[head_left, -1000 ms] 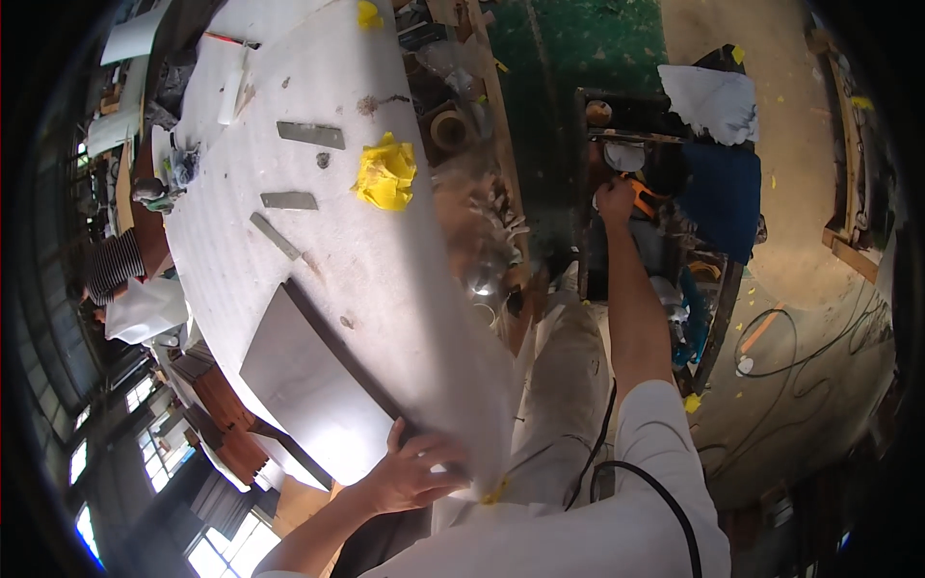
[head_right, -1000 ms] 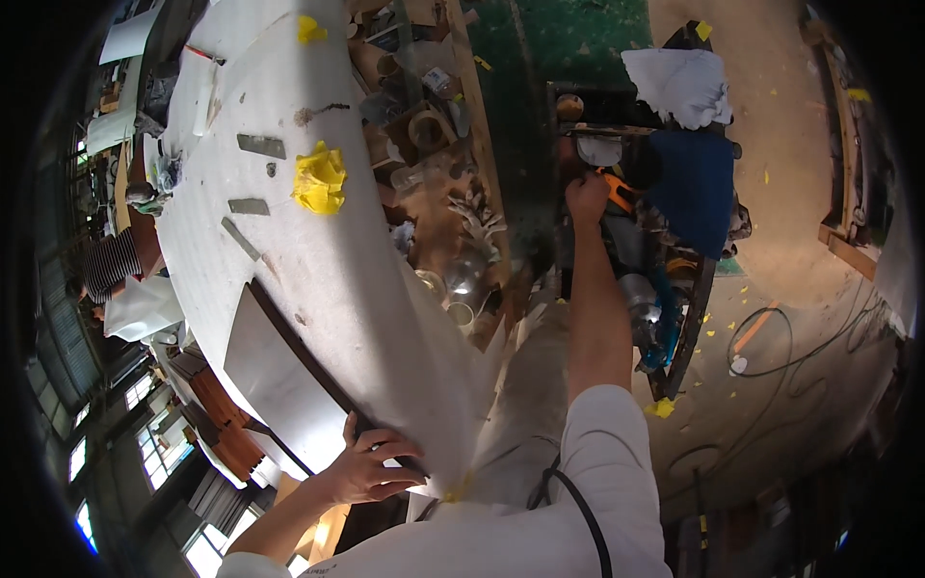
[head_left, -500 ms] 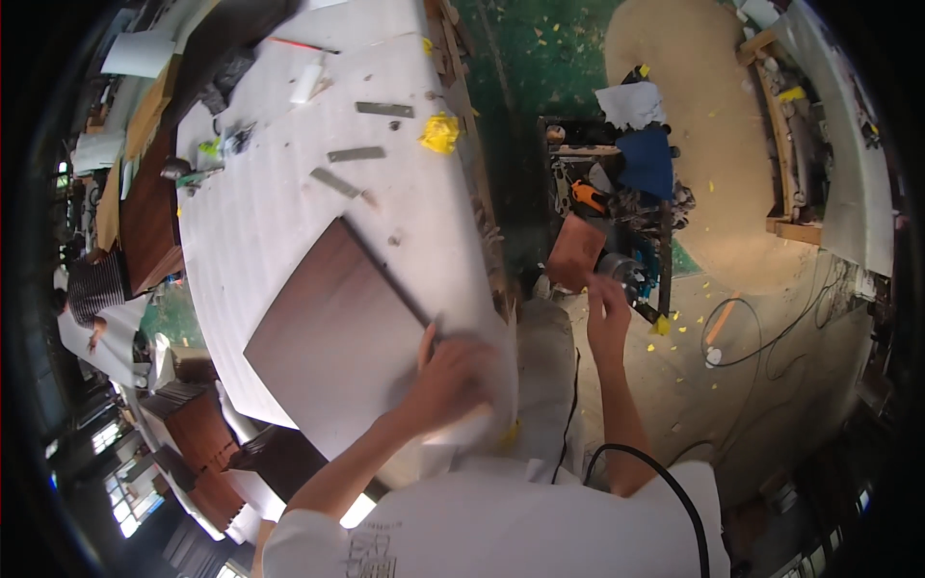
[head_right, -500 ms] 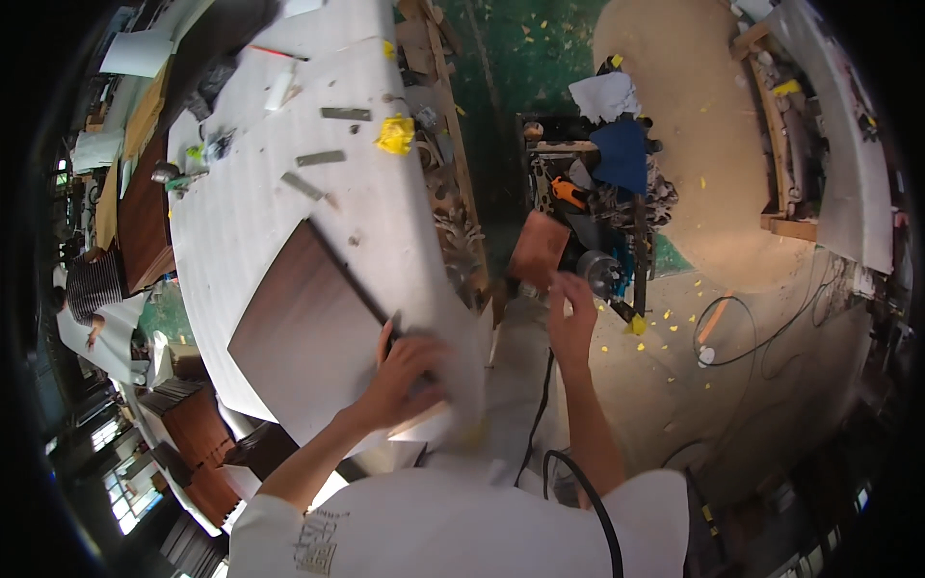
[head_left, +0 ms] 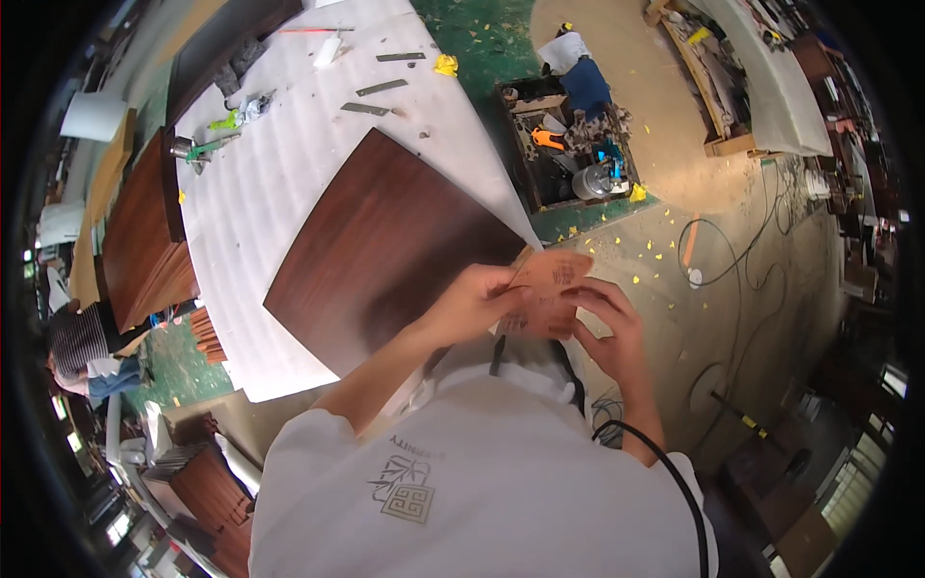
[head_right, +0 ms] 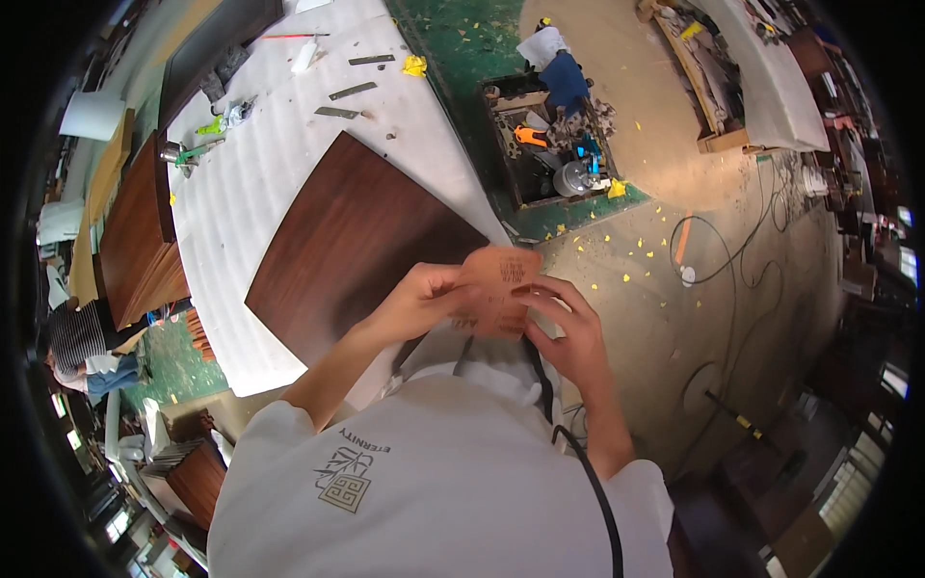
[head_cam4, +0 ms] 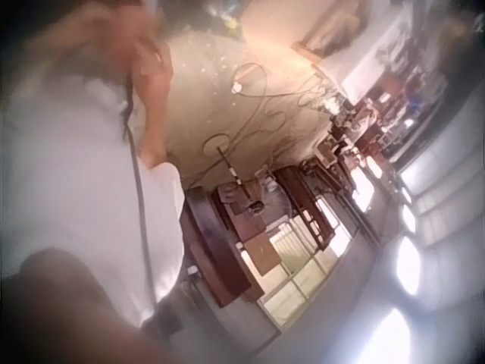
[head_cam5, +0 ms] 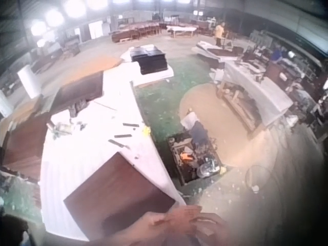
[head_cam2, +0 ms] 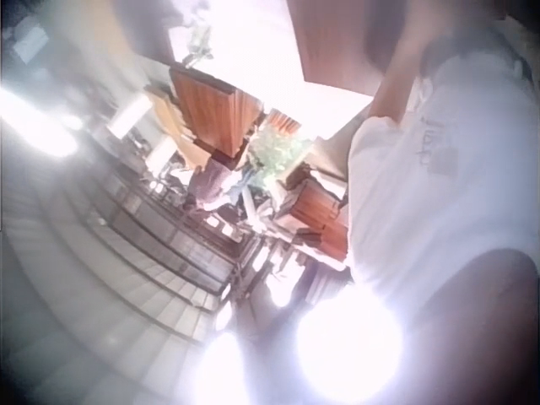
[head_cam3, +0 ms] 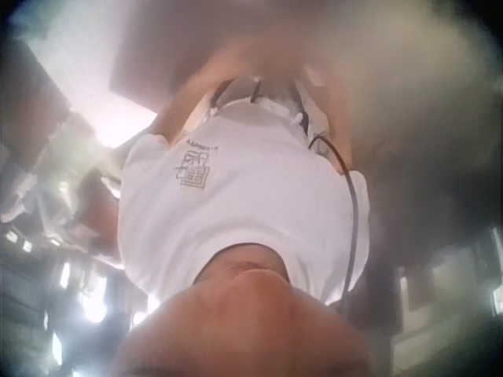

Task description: The person applies a small amount of liquid to a corner of a wooden panel, scrapes the edges with a metal tool, and sands the sides with sandpaper. Then, the person moves a large wooden panel onto the table and applies a wood-colored filler to small holes on its surface using a tool.

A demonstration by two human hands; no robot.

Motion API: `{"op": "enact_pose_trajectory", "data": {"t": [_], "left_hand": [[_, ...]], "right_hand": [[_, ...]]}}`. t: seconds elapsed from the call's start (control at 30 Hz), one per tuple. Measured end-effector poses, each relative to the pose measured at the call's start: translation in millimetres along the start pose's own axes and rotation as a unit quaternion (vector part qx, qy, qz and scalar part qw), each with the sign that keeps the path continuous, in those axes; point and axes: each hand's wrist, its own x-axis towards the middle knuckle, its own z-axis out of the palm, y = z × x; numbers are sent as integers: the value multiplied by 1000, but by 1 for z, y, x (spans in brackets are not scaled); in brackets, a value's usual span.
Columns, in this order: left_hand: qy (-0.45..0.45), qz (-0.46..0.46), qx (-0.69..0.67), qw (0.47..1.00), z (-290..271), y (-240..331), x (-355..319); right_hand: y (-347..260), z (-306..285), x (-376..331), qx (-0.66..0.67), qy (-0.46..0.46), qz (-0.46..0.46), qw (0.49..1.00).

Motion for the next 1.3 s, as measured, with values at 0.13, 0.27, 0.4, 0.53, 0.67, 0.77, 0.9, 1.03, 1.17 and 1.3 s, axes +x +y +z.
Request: {"op": "enact_pose_trajectory", "data": {"t": [0.13,0.27,0.4,0.53,0.67,0.77,0.9,1.03,1.17,1.3], "left_hand": [[-74,-98,-132,984,18,23,-36],[-38,-47,-152,986,34,17,-50],[87,76,19,993,42,23,-53],[72,87,99,989,54,19,-45],[87,71,76,991,67,12,-45],[95,59,83,990,73,11,-49],[94,34,83,992,75,16,-56],[102,29,91,990,75,11,-61],[101,48,151,982,73,11,-63],[97,41,160,981,71,14,-63]], "right_hand": [[7,17,-26,274,81,30,958],[-10,29,-41,374,159,167,898],[-33,30,-35,341,167,136,915],[-38,23,-38,325,148,150,922],[-35,25,-37,354,138,206,902],[-33,27,-40,348,136,212,903],[-32,29,-44,305,135,197,922],[-36,29,-47,285,126,197,929],[-36,32,-48,280,132,189,932],[-40,30,-47,252,127,178,943]]}}
